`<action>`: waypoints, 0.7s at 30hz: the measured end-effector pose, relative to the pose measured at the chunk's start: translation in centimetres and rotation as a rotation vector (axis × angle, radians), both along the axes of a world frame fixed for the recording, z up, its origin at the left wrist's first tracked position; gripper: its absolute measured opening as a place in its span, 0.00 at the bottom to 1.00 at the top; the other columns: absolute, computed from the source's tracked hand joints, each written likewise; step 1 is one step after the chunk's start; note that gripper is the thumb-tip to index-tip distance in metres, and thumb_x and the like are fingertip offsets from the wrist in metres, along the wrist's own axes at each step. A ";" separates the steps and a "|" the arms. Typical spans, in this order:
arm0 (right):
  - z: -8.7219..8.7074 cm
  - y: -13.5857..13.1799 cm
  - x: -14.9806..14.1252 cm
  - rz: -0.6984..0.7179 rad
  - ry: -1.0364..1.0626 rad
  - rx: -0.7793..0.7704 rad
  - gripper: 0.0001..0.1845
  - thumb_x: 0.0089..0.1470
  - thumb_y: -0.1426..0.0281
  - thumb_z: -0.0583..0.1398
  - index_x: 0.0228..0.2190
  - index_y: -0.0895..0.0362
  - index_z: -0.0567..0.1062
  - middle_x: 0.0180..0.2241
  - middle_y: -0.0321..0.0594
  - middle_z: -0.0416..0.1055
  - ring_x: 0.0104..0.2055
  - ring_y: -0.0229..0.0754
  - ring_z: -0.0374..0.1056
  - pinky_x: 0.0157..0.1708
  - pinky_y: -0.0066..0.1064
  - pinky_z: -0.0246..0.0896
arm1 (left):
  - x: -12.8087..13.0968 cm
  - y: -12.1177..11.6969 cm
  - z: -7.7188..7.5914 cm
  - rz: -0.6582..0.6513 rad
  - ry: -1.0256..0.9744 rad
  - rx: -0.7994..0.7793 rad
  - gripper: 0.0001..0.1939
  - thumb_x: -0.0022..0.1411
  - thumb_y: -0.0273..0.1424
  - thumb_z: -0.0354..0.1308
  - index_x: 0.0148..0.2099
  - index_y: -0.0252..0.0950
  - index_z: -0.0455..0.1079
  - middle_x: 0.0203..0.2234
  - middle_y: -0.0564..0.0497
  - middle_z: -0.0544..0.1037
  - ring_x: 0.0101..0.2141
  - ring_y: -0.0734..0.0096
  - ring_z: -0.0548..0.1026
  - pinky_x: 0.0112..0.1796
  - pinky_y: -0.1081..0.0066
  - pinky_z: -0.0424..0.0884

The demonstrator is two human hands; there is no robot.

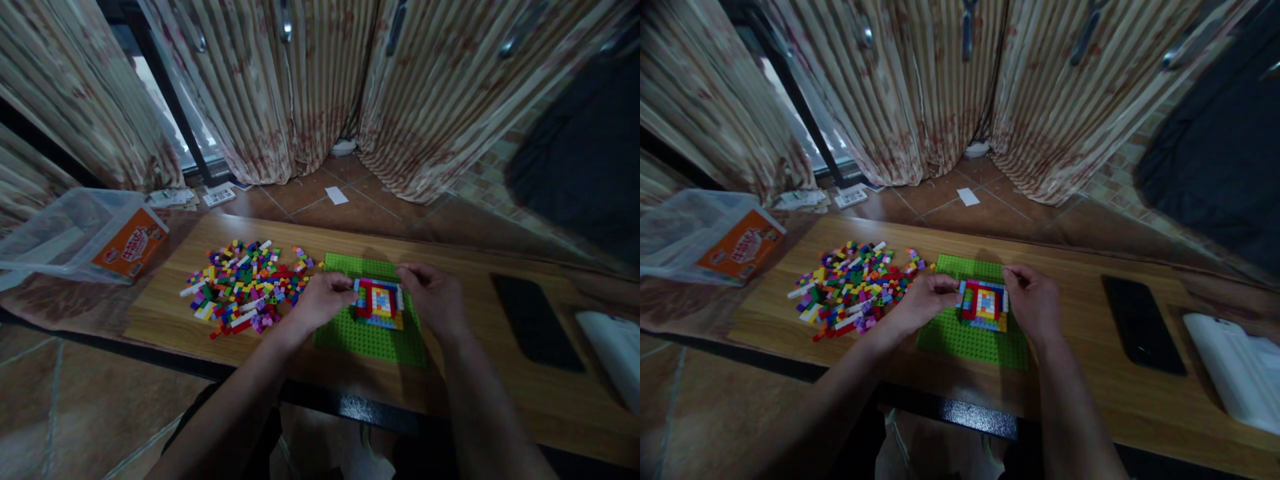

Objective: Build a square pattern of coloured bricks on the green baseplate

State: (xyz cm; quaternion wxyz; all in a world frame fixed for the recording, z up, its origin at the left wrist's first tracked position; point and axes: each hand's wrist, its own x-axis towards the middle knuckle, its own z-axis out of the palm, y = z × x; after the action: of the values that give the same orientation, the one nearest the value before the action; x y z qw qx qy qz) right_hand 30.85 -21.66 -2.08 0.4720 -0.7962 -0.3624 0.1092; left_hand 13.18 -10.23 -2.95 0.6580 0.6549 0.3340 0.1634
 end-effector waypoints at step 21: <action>0.5 0.1 -1.0 0.069 -0.075 -0.035 0.15 0.54 0.59 0.57 0.33 0.55 0.80 0.31 0.40 0.79 0.33 0.44 0.73 0.34 0.35 0.66 | 1.4 -1.3 1.4 -0.005 0.131 -0.121 0.04 0.51 0.22 0.62 0.29 0.33 0.69 0.16 0.58 0.72 0.18 0.79 0.69 0.21 0.78 0.65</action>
State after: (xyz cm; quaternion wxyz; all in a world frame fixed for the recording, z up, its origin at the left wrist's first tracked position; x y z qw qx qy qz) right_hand 29.84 -21.55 -1.59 0.4401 -0.7948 -0.4051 0.1020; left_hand 14.59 -11.51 -1.53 0.6735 0.6240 0.3839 0.0980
